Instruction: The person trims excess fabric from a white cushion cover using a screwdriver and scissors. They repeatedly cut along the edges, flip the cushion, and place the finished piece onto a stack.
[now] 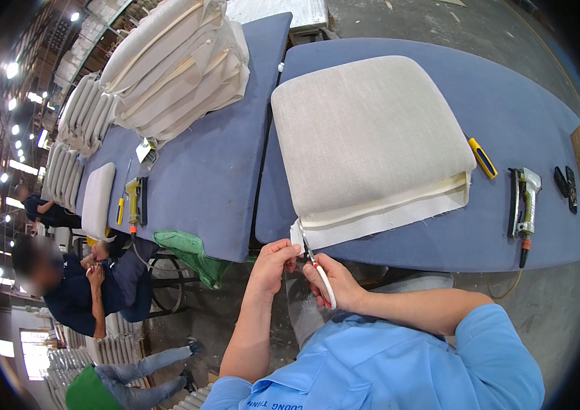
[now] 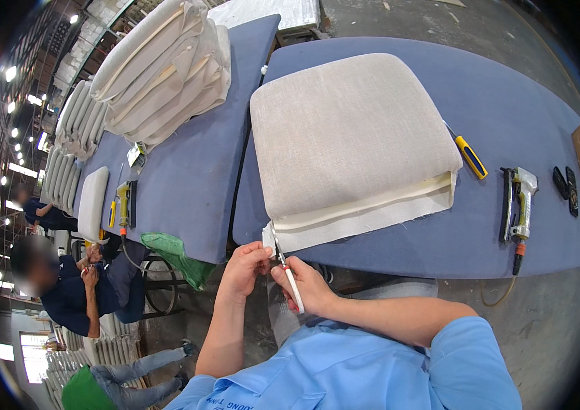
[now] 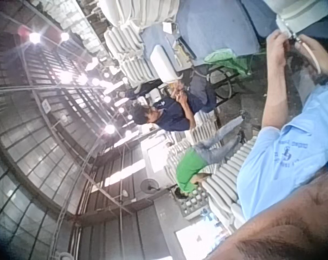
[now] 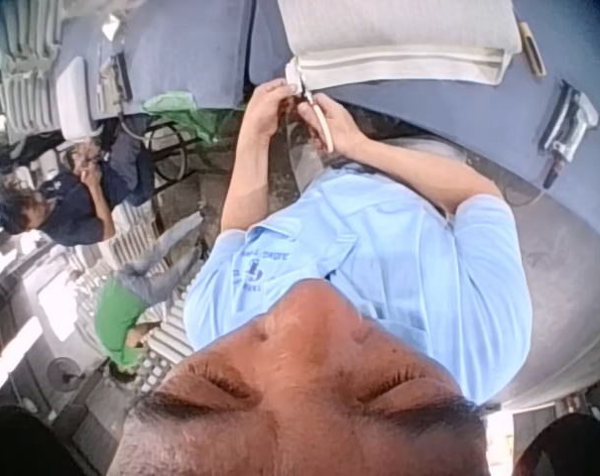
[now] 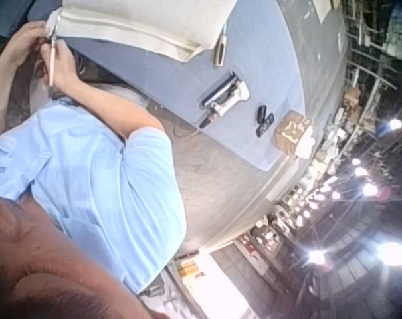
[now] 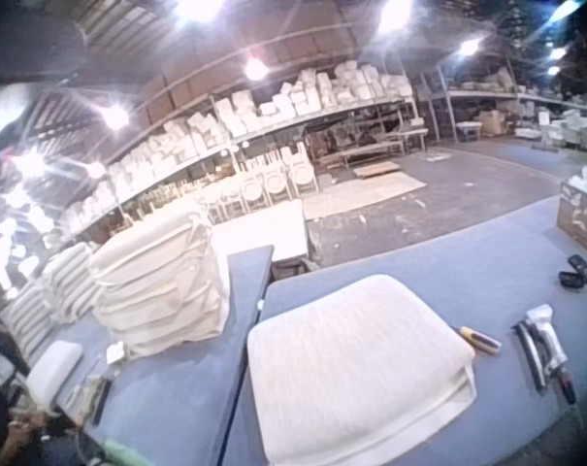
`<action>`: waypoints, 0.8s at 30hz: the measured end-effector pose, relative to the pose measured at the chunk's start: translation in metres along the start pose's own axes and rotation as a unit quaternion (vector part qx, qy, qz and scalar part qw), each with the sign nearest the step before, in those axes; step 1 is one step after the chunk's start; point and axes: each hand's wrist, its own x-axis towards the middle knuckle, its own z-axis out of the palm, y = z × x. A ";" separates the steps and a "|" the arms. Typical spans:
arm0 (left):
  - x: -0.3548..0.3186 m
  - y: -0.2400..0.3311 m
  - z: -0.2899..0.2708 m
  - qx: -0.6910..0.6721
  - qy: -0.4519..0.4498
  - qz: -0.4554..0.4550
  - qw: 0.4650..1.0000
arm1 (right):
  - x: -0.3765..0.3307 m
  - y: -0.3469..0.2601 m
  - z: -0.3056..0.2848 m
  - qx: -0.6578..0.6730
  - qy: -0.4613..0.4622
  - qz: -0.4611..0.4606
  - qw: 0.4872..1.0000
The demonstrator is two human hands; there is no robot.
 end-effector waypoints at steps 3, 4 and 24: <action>0.000 0.000 -0.001 -0.007 -0.001 -0.005 1.000 | 0.004 -0.002 0.003 0.016 0.007 -0.003 1.000; 0.000 -0.001 0.000 -0.010 0.000 -0.005 1.000 | 0.005 -0.003 0.002 0.014 0.005 -0.007 1.000; -0.052 -0.024 -0.045 -0.215 0.328 0.254 0.884 | -0.042 -0.037 -0.039 -0.044 -0.056 -0.032 0.997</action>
